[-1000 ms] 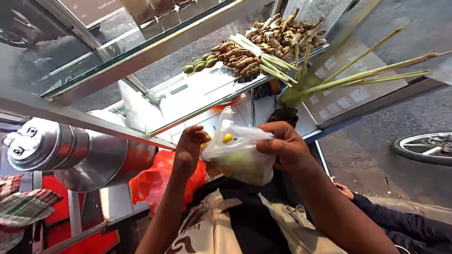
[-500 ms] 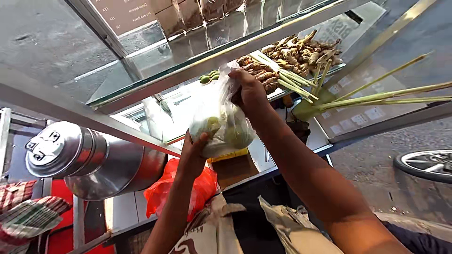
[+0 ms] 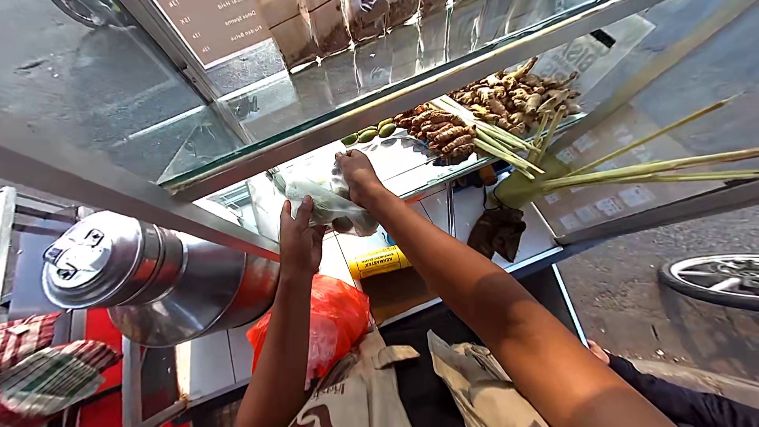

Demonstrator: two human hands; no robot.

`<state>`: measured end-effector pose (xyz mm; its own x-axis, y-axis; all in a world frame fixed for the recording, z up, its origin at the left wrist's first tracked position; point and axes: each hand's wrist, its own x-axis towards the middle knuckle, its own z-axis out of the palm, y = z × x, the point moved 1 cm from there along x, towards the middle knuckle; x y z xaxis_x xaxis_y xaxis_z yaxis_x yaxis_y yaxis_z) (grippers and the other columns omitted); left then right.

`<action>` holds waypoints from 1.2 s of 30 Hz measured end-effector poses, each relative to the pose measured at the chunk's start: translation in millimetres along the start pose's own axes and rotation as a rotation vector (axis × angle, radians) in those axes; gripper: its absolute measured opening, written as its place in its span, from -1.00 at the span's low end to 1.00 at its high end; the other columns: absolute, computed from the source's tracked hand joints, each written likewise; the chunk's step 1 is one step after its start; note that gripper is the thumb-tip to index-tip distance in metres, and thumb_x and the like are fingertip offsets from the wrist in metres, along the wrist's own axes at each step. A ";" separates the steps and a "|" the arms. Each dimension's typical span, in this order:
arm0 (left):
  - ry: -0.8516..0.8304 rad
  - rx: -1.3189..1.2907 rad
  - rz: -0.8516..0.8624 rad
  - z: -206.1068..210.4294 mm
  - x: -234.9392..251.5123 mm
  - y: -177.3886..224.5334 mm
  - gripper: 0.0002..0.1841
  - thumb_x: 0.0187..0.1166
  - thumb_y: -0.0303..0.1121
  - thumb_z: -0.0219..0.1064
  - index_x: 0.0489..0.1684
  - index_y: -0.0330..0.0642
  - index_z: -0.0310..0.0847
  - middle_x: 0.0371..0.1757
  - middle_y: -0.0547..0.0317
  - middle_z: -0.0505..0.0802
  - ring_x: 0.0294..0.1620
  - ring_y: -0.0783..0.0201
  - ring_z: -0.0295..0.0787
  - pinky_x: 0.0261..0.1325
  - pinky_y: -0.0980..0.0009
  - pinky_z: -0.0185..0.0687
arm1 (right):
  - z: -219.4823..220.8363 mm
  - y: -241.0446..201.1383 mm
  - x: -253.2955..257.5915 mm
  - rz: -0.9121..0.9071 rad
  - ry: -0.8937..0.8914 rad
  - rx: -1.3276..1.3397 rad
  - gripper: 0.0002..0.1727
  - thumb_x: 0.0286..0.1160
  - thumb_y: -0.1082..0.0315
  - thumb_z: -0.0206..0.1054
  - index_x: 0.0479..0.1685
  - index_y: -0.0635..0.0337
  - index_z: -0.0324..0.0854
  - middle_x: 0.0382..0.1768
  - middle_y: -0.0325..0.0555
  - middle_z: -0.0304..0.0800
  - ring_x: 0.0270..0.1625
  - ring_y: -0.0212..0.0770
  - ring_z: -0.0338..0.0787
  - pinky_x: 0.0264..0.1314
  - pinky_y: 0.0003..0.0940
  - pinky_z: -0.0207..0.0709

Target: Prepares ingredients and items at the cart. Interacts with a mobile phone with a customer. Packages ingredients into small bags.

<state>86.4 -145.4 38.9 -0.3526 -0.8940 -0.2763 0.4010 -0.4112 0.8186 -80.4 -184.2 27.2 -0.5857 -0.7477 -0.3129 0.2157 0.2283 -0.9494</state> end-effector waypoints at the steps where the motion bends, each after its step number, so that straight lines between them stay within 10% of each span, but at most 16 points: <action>1: 0.020 -0.031 0.010 -1.5 2.0 -2.2 -0.39 0.83 -0.31 0.13 0.79 -0.09 -0.08 0.36 -0.07 0.64 0.16 0.15 0.78 0.15 0.26 0.78 | 1.2 -0.9 4.1 0.002 -0.006 -0.071 -0.67 0.83 0.19 0.11 0.23 0.27 0.54 0.00 0.09 0.71 0.02 -0.07 0.72 0.10 -0.03 0.61; 11: 0.046 -0.011 0.104 -5.1 9.8 -11.7 -0.62 0.81 -0.48 0.10 0.55 -0.28 0.25 0.26 -0.02 0.69 0.19 0.19 0.77 0.32 0.25 0.71 | 10.5 -26.9 17.3 -0.240 -0.156 -0.527 -0.74 0.73 0.35 0.13 0.09 0.37 0.61 0.00 0.21 0.75 0.11 0.08 0.75 0.23 0.10 0.57; 16: 0.099 -0.029 0.153 -13.1 15.8 -10.3 -0.83 0.79 -0.52 0.10 0.22 -0.24 0.43 -0.06 0.11 0.74 -0.07 0.26 0.79 0.19 0.26 0.75 | -6.4 -30.6 3.4 -0.305 -0.347 -0.779 -0.27 0.74 -0.17 0.16 0.43 0.42 0.49 0.28 0.37 0.68 0.36 0.24 0.71 0.42 0.26 0.53; 22: 0.131 -0.097 0.215 -12.1 15.2 -15.5 -0.85 0.77 -0.55 0.05 0.15 -0.19 0.39 -0.16 0.15 0.72 -0.15 0.31 0.77 0.11 0.30 0.76 | -64.4 -20.1 -85.4 -0.493 -0.451 -1.000 -0.03 0.02 -0.35 0.65 0.54 -0.12 0.53 0.39 0.01 0.59 0.38 0.13 0.61 0.24 0.26 0.57; 28: 0.176 -0.172 0.287 -0.9 22.4 -12.7 -0.88 0.81 -0.51 0.01 0.08 -0.11 0.41 -0.19 0.21 0.74 -0.17 0.34 0.79 0.07 0.34 0.78 | -69.2 -1.2 -87.1 -0.535 -0.534 -1.013 -0.55 0.30 0.27 0.59 0.24 0.01 0.75 0.11 0.05 0.73 0.05 -0.01 0.81 0.07 0.03 0.73; 36: 0.189 -0.167 0.267 -2.4 22.6 -4.1 -0.86 0.82 -0.46 0.01 0.15 -0.10 0.43 -0.12 0.20 0.74 -0.09 0.29 0.79 0.14 0.27 0.76 | -59.6 -19.6 -78.6 -0.821 -0.256 -0.843 -0.86 0.57 0.37 0.41 -0.08 0.09 0.88 0.03 -0.08 0.86 0.01 -0.12 0.86 0.03 -0.06 0.75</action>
<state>78.8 -164.4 28.1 -0.0608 -0.9844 -0.1649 0.5960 -0.1683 0.7852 -85.1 -92.8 68.9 -0.1162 -0.9412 0.3173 -0.7829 -0.1098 -0.6124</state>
